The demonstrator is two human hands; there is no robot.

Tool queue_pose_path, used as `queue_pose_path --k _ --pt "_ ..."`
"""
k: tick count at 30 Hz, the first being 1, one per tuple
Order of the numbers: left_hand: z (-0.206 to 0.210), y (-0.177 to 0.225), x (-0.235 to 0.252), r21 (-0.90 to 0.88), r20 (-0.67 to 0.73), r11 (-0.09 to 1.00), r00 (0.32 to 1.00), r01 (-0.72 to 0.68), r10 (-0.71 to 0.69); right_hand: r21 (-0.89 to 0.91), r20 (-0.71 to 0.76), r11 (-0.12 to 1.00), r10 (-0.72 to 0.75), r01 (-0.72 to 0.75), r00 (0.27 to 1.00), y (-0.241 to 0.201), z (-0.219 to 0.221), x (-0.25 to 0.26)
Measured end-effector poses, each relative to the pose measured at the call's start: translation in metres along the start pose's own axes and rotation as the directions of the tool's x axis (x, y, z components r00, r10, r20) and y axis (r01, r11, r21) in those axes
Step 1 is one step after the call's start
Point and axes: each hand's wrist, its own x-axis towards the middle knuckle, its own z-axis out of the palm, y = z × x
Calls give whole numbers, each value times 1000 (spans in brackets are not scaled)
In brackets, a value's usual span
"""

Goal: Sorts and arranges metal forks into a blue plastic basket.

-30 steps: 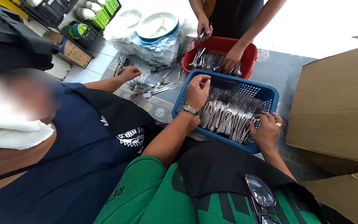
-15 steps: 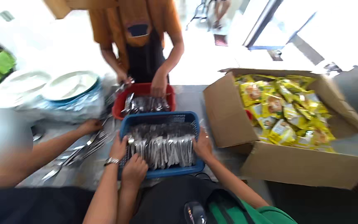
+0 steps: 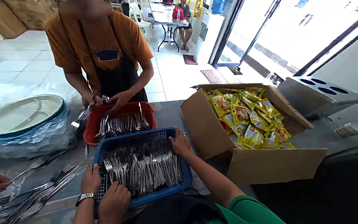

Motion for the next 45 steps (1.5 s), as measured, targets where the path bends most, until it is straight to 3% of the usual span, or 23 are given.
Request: queue_pose_path --k 3,6,11,13,15,19,26,28,32,36,41,43,45 --pt "-7 20 -13 43 33 998 999 35 -37 36 -35 999 -21 22 999 2 -6 -2" --pt "-4 11 -7 41 30 996 996 82 -84 3 -139 988 -155 157 978 15 10 0" --pt "-3 -7 8 30 72 997 995 69 -71 -128 -392 876 -476 465 787 25 33 -12" --pt "-3 -10 12 -14 81 997 994 79 -78 -93 -405 837 -526 539 748 15 40 -31" --pt "-2 -11 15 -47 86 994 992 96 -92 -31 -323 806 -568 591 757 3 48 -47" --pt "-1 -13 17 -29 86 995 992 95 -92 52 3 791 -611 610 792 -25 62 -64" --pt "-2 -14 16 -54 94 995 992 88 -83 -28 354 751 -610 660 709 -57 81 -79" --pt "-4 -12 16 -45 102 995 991 93 -88 -10 394 761 -593 648 702 -53 88 -84" --pt "-2 -13 16 -46 99 995 992 88 -83 165 292 731 -677 662 676 -42 89 -90" --pt "-2 -14 17 -46 101 995 992 85 -80 135 121 722 -692 679 712 -26 63 -87" --pt "0 -16 21 -52 95 994 991 99 -94 -42 -233 837 -539 546 809 17 36 -67" --pt "1 -20 18 -29 79 999 996 38 -36 -105 -265 905 -426 413 865 36 36 -57" --pt "-1 -8 -12 74 -74 983 982 -170 176 -32 -171 961 -275 274 946 43 37 -51"
